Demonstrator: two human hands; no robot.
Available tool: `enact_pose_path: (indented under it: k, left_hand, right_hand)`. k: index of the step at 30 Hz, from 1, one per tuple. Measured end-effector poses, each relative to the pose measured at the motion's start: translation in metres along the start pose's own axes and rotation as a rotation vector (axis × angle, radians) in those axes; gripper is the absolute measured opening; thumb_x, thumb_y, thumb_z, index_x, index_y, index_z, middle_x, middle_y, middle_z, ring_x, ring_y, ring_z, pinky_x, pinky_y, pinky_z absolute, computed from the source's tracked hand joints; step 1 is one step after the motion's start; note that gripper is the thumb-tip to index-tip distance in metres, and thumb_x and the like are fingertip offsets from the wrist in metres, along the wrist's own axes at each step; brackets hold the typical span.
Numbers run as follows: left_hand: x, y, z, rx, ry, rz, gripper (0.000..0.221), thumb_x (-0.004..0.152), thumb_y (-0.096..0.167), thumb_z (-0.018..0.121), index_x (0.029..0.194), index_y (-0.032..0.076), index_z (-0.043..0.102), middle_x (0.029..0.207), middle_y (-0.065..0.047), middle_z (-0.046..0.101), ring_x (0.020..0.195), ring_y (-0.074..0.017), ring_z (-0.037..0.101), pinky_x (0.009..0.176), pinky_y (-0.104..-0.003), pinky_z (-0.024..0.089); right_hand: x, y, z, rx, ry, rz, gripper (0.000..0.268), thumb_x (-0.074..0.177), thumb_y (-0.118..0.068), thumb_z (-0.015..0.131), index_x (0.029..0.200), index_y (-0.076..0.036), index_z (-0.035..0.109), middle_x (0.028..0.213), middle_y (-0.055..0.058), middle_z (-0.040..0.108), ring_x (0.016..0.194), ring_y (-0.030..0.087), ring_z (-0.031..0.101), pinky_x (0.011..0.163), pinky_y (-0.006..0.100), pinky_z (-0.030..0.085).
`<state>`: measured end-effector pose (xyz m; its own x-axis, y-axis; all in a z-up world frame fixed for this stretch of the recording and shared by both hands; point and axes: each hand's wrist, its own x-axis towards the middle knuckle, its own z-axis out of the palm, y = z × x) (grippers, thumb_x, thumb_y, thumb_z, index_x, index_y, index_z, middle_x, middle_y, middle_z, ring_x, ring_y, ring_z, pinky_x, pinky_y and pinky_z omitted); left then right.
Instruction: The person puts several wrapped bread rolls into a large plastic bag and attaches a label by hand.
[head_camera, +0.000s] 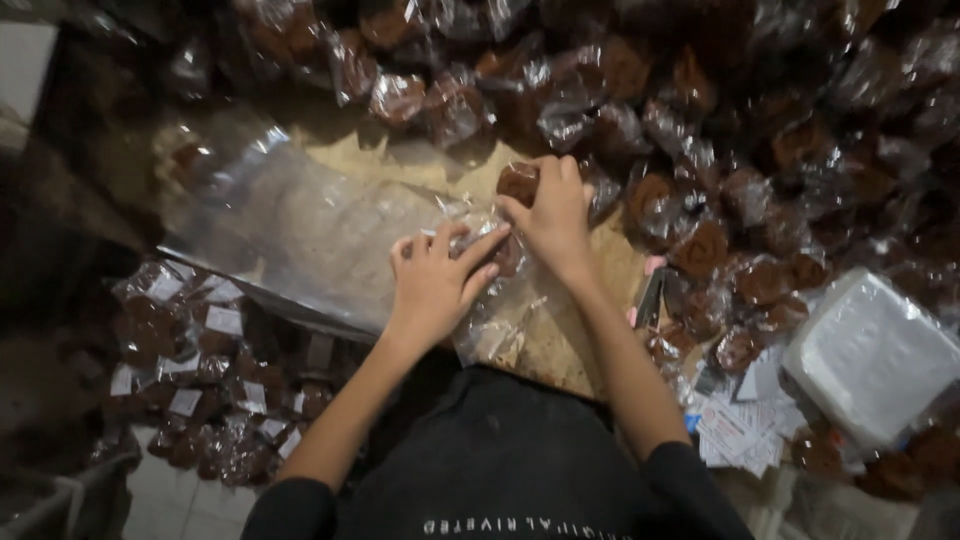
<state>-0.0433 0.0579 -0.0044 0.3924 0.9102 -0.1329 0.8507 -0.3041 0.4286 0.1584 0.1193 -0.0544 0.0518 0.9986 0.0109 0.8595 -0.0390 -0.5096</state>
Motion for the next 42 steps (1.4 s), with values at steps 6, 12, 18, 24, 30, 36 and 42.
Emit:
enact_pose_path:
  k: [6,12,18,24,30,36,42]
  left_hand:
    - [0.003,0.001,-0.007,-0.017,-0.064,-0.001,0.049,0.101,0.058,0.039,0.15,0.053,0.04,0.132,-0.006,0.052,0.113,-0.0359,0.055,0.102,-0.06,0.03]
    - [0.028,0.001,-0.007,-0.027,-0.047,0.062,0.046,0.102,0.057,0.042,0.147,0.051,0.044,0.133,-0.005,0.053,0.117,-0.0333,0.052,0.104,-0.063,0.028]
    - [0.041,0.004,-0.009,0.022,0.064,0.112,0.044,0.103,0.05,0.048,0.146,0.051,0.045,0.138,-0.007,0.048,0.127,-0.0345,0.044,0.102,-0.066,0.025]
    - [-0.028,0.026,0.028,-0.036,0.416,0.116,0.086,0.079,0.076,0.069,0.149,0.032,0.042,0.145,-0.01,0.036,0.128,-0.0313,0.026,0.109,-0.053,0.013]
    - [-0.06,0.031,0.052,-0.031,0.586,-0.011,0.03,0.105,0.027,0.045,0.129,0.019,0.061,0.09,0.0,0.045,0.08,-0.0198,0.048,0.076,-0.037,0.033]
    - [-0.047,0.025,0.068,-0.193,0.649,0.027,0.023,0.098,0.013,0.051,0.118,0.014,0.061,0.086,0.002,0.061,0.069,-0.0183,0.056,0.067,-0.034,0.042]
    - [-0.052,0.045,0.063,-0.294,0.602,0.145,0.018,0.095,0.009,0.056,0.112,0.012,0.06,0.079,0.0,0.056,0.067,-0.02,0.057,0.067,-0.033,0.049]
  right_hand:
    - [-0.009,0.012,-0.088,-0.146,-0.075,0.154,0.056,0.077,-0.05,0.09,0.103,-0.006,0.068,0.111,0.016,0.049,0.109,0.043,0.048,0.095,0.048,0.041]
    - [-0.004,0.009,-0.077,0.007,-0.228,0.316,0.095,0.066,-0.05,0.095,0.128,0.0,0.044,0.126,0.021,0.04,0.125,0.048,0.037,0.106,0.057,0.031]
    - [-0.069,0.014,-0.065,-0.208,0.155,-0.146,0.089,0.079,-0.033,0.092,0.139,0.005,0.037,0.117,0.024,0.05,0.11,0.045,0.053,0.098,0.048,0.046]
    - [-0.148,0.036,-0.071,-0.586,-0.081,-0.057,0.059,0.084,-0.047,0.075,0.125,-0.007,0.061,0.105,0.013,0.052,0.096,0.033,0.057,0.075,0.041,0.048]
    - [-0.134,-0.065,-0.104,0.499,-0.473,0.022,0.04,0.086,-0.046,0.075,0.106,-0.012,0.073,0.088,0.012,0.071,0.084,0.029,0.072,0.075,0.041,0.057]
    - [-0.133,-0.063,-0.083,1.331,-0.248,0.691,0.035,0.096,-0.036,0.066,0.116,-0.008,0.068,0.101,0.019,0.072,0.089,0.031,0.074,0.075,0.043,0.061]
    - [-0.133,-0.049,-0.027,0.465,-0.14,0.89,0.041,0.101,-0.053,0.048,0.123,-0.022,0.064,0.113,0.003,0.074,0.116,0.021,0.067,0.102,0.038,0.048]
